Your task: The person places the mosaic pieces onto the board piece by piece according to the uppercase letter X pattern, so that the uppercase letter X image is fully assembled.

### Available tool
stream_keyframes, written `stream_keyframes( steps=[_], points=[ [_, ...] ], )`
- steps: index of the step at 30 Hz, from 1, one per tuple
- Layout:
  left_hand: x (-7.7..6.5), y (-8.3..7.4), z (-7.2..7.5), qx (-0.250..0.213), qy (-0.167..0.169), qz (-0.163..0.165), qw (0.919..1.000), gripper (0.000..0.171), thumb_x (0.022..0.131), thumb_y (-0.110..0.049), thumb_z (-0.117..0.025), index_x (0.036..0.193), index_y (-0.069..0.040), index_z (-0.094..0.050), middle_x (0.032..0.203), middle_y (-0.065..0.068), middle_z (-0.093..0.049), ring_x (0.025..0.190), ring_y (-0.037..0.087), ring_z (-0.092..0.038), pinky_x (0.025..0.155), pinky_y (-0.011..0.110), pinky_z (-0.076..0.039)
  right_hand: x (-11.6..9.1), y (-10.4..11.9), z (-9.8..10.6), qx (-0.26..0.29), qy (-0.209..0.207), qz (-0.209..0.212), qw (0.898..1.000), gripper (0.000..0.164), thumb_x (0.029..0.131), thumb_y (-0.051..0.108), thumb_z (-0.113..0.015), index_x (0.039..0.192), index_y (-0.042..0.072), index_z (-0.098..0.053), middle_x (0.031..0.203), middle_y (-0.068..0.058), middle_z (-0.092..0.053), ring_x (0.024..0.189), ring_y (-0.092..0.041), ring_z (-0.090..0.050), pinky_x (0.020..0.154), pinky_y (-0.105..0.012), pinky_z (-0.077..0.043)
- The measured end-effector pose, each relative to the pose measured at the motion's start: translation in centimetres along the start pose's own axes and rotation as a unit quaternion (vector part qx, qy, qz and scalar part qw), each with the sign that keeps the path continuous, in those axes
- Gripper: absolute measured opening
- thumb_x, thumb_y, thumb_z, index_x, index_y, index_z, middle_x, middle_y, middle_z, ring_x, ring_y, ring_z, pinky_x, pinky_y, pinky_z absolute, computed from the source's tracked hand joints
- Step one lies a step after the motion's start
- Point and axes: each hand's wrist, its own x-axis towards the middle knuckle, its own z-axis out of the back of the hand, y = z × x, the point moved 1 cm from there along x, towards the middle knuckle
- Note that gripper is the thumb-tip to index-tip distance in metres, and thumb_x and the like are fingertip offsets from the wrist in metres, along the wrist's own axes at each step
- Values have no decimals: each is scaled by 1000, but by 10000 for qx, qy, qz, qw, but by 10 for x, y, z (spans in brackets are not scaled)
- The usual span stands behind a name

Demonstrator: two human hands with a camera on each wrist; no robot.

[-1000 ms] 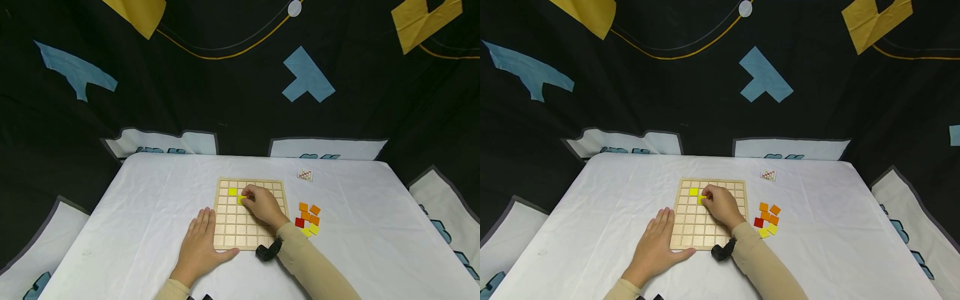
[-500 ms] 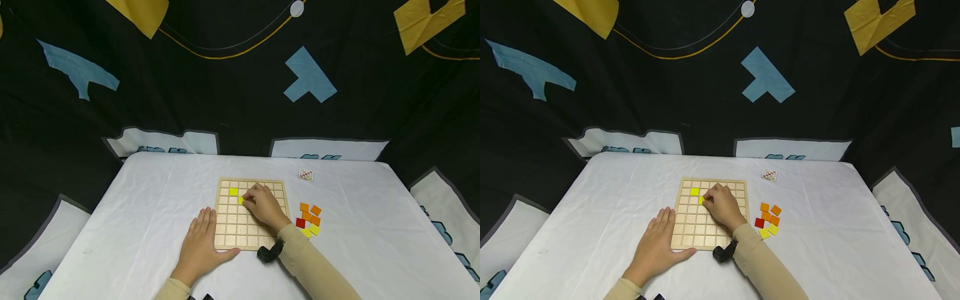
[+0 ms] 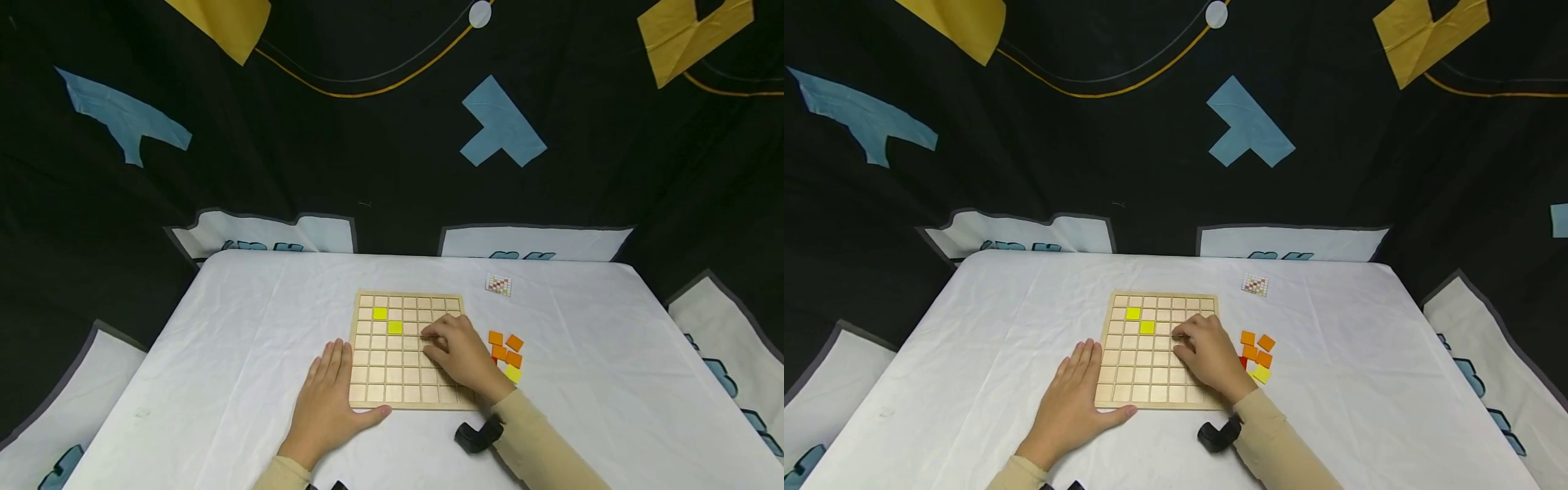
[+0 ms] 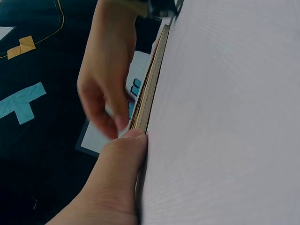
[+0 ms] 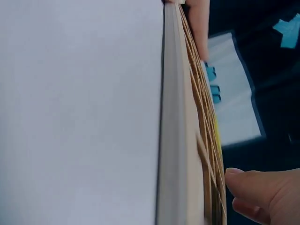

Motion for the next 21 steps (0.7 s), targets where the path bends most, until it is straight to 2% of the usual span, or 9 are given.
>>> stream_keyframes(
  steps=[5,11,15,21],
  points=[
    [0,0,0,-58,-47,-19,10000,128,71,-87,-57,155,4,-23,164,19,-21,154,34,-18,125,50,-18,-24,-24,24,-475,-68,-215,9986,24,89,24,-74,112,18,-74,99,7,-64,88,-15,-44,71,-28,-38],
    [0,0,0,-42,-35,-24,10000,129,71,-87,-56,155,4,-22,164,19,-21,154,34,-17,125,50,-18,-48,-46,45,-937,52,-417,9947,28,87,22,-77,113,13,-74,97,3,-64,84,-16,-45,69,-28,-38],
    [0,0,0,-80,-40,-13,10000,128,71,-86,-58,155,4,-23,164,19,-21,154,35,-18,124,51,-19,-56,-53,52,-925,153,-568,9940,25,86,21,-77,109,12,-75,98,3,-62,87,-17,-45,70,-28,-40],
    [0,0,0,-124,-23,-8,9999,128,71,-85,-59,155,4,-22,164,19,-21,154,35,-18,124,51,-18,-58,-56,52,-730,89,-550,9958,11,85,19,-78,94,16,-71,91,6,-60,88,-16,-45,73,-29,-42]
  ],
)
